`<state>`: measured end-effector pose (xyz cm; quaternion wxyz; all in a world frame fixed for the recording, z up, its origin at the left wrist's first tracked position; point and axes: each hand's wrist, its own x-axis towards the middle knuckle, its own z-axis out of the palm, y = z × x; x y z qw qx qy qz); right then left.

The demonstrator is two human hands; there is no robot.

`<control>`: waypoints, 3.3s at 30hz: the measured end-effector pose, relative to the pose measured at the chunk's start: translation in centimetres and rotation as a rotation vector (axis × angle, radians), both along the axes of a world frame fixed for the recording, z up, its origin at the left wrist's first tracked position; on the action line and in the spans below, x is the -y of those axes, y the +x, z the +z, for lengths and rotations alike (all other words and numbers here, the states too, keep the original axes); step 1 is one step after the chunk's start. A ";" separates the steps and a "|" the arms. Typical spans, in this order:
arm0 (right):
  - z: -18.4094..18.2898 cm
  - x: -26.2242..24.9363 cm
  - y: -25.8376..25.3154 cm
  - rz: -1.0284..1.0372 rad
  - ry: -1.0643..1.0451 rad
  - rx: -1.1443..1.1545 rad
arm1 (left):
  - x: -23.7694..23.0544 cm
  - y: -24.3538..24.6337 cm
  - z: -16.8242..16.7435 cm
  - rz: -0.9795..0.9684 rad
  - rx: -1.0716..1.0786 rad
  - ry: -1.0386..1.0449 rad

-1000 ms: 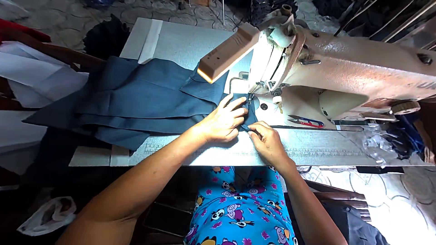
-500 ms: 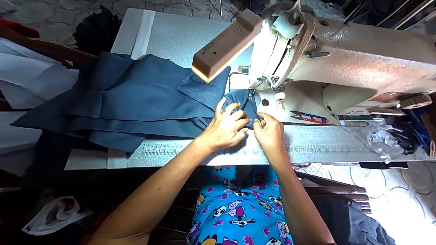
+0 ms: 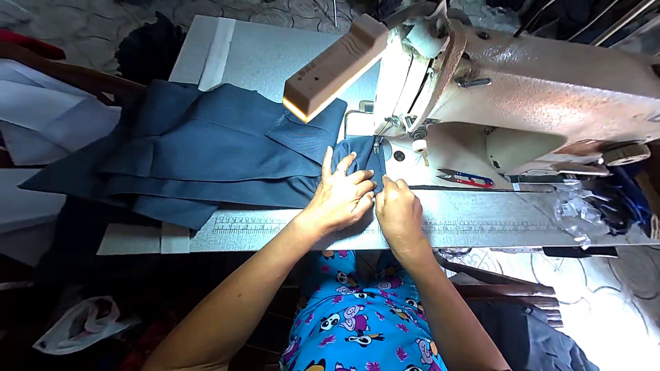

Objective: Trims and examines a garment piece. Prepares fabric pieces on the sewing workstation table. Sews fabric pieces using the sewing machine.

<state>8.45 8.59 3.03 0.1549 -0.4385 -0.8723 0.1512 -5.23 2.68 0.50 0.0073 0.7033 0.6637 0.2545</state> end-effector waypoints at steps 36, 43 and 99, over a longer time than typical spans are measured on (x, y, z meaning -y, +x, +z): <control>0.1 -4.3 0.4 0.345 -0.357 -0.464 | 1.7 -3.8 0.2 0.129 0.120 0.360; -0.8 -1.7 1.7 0.197 -0.528 -0.457 | 3.0 -2.2 1.4 -0.045 -0.007 0.244; 1.7 -1.7 -0.5 0.075 -0.297 0.060 | -1.0 -0.6 -0.2 -0.020 0.050 -0.075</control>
